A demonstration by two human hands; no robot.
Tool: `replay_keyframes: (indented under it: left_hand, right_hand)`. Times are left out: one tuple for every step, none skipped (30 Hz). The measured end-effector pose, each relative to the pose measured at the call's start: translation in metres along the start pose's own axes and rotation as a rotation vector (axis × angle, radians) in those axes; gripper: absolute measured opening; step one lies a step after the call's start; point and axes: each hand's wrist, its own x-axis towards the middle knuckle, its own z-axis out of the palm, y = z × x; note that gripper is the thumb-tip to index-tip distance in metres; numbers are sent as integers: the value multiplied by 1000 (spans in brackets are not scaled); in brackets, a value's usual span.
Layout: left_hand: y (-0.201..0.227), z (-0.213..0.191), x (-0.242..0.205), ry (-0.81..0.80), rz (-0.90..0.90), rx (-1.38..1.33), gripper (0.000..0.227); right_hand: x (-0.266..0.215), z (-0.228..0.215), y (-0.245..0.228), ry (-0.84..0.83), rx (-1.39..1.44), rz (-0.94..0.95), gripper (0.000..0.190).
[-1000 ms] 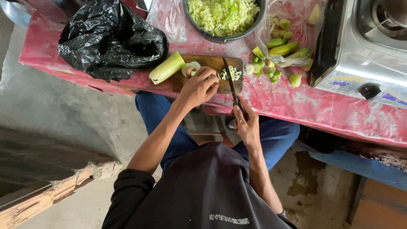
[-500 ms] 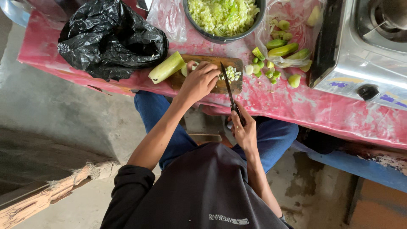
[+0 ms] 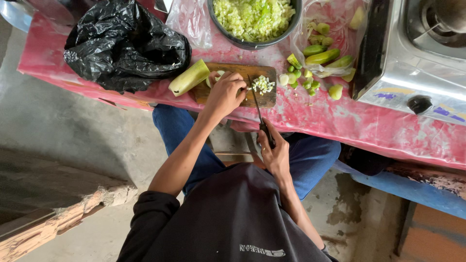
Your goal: The person slices a whole vegetable into rounds and then chops the pieces into smaller bits on a wooden board using a knife.
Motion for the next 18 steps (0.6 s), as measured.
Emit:
replay_keyframes:
  left_hand:
    - [0,0,-1,6,-7,-14,7]
    - [1,0,-3,12,-14,-27,7]
    - [1,0,-3,18,-18,-42,7]
    - [0,-1,-2,18,-33,-42,7]
    - [1,-1,-2,16,-48,-45,6]
    - [1,-1,-2,13,-62,-48,6]
    - [1,-1,-3,18,-59,-50,6]
    - [1,-1,-3,22,-55,-53,6]
    - [1,0,-4,26,-51,-56,7]
    - [0,0,-5,30,-48,-71,7]
    - [0,1,-5,36,-46,-85,7]
    - [0,1,-6,41,-44,-99,7]
    - [-1,0,-6,55,-33,-91,7]
    - [1,0,-7,68,-22,-83,8]
    - [2,1,-7,78,-12,-81,8]
    - [0,1,-6,78,-18,-94,9]
    - [0,2,-7,73,-24,-112,10]
    - [0,4,-7,67,-30,-129,11]
  right_hand:
    - [0,0,0,0,-11,6,43]
    - [0,1,-1,1,-22,13,43]
    - [0,1,-2,4,-34,18,43]
    - [2,2,-3,5,-42,11,43]
    - [3,3,-5,8,-52,8,44]
    - [4,3,-7,11,-62,5,44]
    - [5,4,-9,9,-88,39,45]
    - [7,6,-12,7,-114,73,46]
    - [9,7,-15,6,-141,108,46]
    - [12,9,-16,14,-146,109,46]
    - [15,10,-17,21,-150,107,45]
    - [16,11,-17,27,-155,105,44]
    - [18,11,-16,40,-134,50,44]
    - [19,9,-15,53,-113,-5,44]
    - [18,7,-13,66,-96,-55,43]
    - [20,7,-10,54,-93,-28,44]
    - [18,6,-7,44,-92,6,45]
    - [17,6,-4,35,-91,41,45]
